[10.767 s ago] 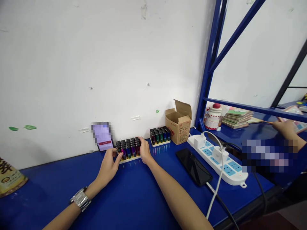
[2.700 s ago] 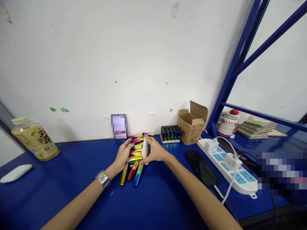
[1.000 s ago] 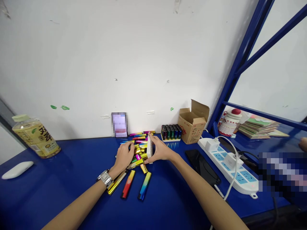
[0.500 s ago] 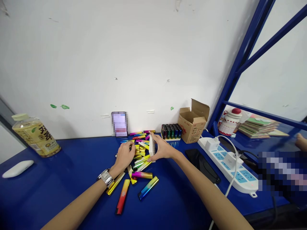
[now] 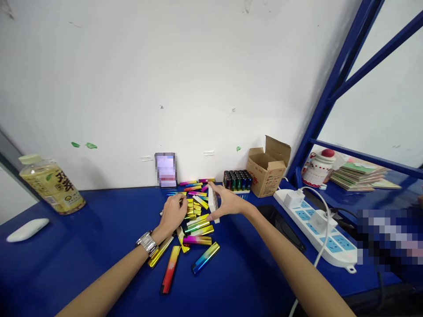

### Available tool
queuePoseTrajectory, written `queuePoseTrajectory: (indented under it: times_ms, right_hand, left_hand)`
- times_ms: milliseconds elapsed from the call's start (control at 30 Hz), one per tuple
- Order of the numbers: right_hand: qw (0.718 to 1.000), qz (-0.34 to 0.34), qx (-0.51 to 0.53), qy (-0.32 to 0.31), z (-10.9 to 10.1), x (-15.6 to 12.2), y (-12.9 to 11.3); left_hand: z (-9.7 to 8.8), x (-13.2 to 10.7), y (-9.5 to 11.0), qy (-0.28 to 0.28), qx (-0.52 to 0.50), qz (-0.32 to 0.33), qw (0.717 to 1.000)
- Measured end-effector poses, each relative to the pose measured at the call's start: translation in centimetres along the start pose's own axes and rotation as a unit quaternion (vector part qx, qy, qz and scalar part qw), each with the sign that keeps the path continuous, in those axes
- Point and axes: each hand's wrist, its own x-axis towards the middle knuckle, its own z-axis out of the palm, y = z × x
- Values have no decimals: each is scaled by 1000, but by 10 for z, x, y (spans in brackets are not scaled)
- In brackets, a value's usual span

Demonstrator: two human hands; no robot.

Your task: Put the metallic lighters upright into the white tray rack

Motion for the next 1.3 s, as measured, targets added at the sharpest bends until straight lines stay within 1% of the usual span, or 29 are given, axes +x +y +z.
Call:
queuePoseTrajectory:
  times_ms: [100, 200, 267, 333, 400, 500, 533, 600, 733, 800, 833, 900, 967, 1033, 1100, 1167, 1200, 1233, 1300]
  right_hand:
    - [1000, 25, 9, -15, -4, -2, -3]
    - [999, 31, 31, -15, -7, -2, -5]
    - [997, 23, 76, -15, -9, -3, -6]
    - [988, 27, 152, -4, -10, -4, -7]
    - [966, 56, 252, 26, -9, -7, -5]
    - [914, 120, 378, 90, -9, -13, 2]
    - [899, 140, 401, 106, -9, -16, 4]
    - [885, 178, 409, 137, -11, -21, 9]
    - [885, 232, 351, 201, -15, -30, 16]
    - [896, 243, 301, 219, -16, -33, 21]
    - [906, 242, 268, 220, -16, -34, 23]
    - [933, 230, 185, 205, -15, -35, 27]
    - [960, 212, 76, 169, -12, -35, 28]
    - [972, 195, -46, 125, -8, -34, 24]
    - [962, 198, -167, 83, -4, -31, 15]
    - [936, 226, -265, 51, -1, -27, 2]
    - [925, 234, -297, 44, -1, -23, -5]
    - [919, 230, -318, 41, -1, -18, -11]
    - [926, 175, -332, 44, -1, -4, -21]
  left_hand:
    - [0, 0, 0, -3, -1, -1, 1000]
    - [-1, 0, 1, -7, -1, -3, 1000]
    - [-1, 0, 1, -8, -2, -5, 1000]
    - [-1, 0, 1, -6, -2, -7, 1000]
    - [-2, 0, 1, -5, -3, -8, 1000]
    - [-2, 0, 1, -3, -4, -10, 1000]
    - [-2, 0, 1, -2, -5, -10, 1000]
    - [-2, -1, 1, -1, -6, -10, 1000]
    - [-4, 0, 2, 8, 2, 0, 1000]
    - [-8, 4, 2, 5, 21, 7, 1000]
    - [-10, 8, 2, -1, 35, 12, 999]
    - [-14, 19, 3, -35, 80, 37, 995]
    - [-17, 34, 5, -85, 131, 80, 984]
    - [-17, 50, 7, -120, 154, 113, 974]
    - [-15, 64, 8, -142, 164, 135, 967]
    - [-10, 76, 8, -163, 178, 148, 959]
    - [-8, 80, 7, -171, 186, 152, 956]
    - [-5, 83, 7, -178, 192, 153, 953]
    - [-1, 87, 6, -188, 204, 152, 949]
